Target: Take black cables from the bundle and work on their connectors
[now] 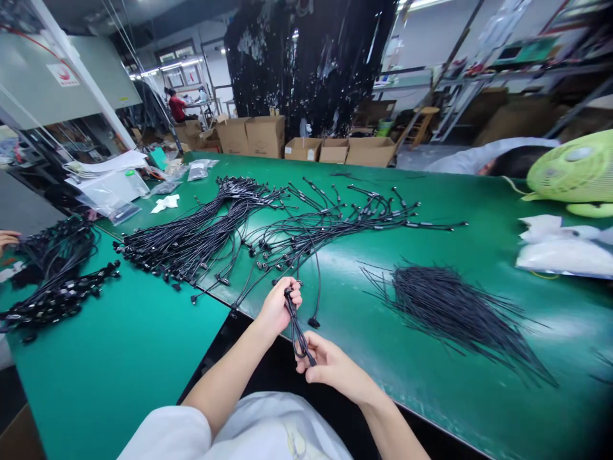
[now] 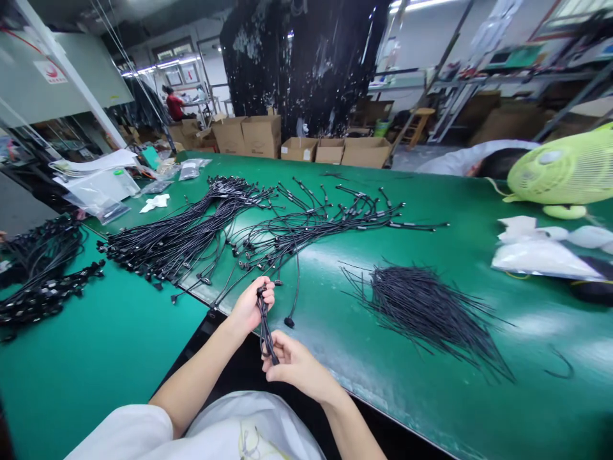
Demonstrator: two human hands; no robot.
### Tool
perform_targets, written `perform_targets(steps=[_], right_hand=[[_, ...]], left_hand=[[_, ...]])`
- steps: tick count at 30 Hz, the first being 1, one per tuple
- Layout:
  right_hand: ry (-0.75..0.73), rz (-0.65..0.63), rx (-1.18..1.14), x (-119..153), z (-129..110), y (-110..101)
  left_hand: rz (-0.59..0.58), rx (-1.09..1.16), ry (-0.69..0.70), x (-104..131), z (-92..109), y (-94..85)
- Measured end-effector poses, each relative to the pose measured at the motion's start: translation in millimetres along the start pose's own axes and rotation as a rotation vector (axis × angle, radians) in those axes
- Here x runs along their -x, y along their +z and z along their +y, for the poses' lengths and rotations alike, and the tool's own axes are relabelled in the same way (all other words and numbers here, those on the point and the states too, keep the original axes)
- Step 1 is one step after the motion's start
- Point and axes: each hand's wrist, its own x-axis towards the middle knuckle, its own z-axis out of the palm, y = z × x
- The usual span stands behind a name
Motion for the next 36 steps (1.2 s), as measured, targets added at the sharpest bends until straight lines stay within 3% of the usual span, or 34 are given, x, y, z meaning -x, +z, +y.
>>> perform_targets(steps=[3,8,14,20,27,31,36], right_hand=[[-0.071,0.045,-0.017,2,-1,2],[-0.03,-0.044,-0.068,4,-4,0],[-0.07,0.088,-0.081,4,7,1],[-0.022,-0.016,-0.066,3,7,0],[-0.085,0.192,0.097,1,6,4],[-0.072,0.169,0.135,3,1,9],[-0.086,0.102,-0.041,-1,-1,-3]], left_hand=[[0.034,0.014,0.029,-1,3,1.6],[0.065,-0.003,0.0,-1,9,1.9],[0.044,-0.064,-0.037,4,12,0.2],[0.094,-0.146,-0.037,11,4,-0.3],[0.142,-0.173,0.106,3,-5,1.7],[0.156,-0.201,0.141,-2,-9,4.3],[0.166,-0.244,0.107,-13,-6,2.8]])
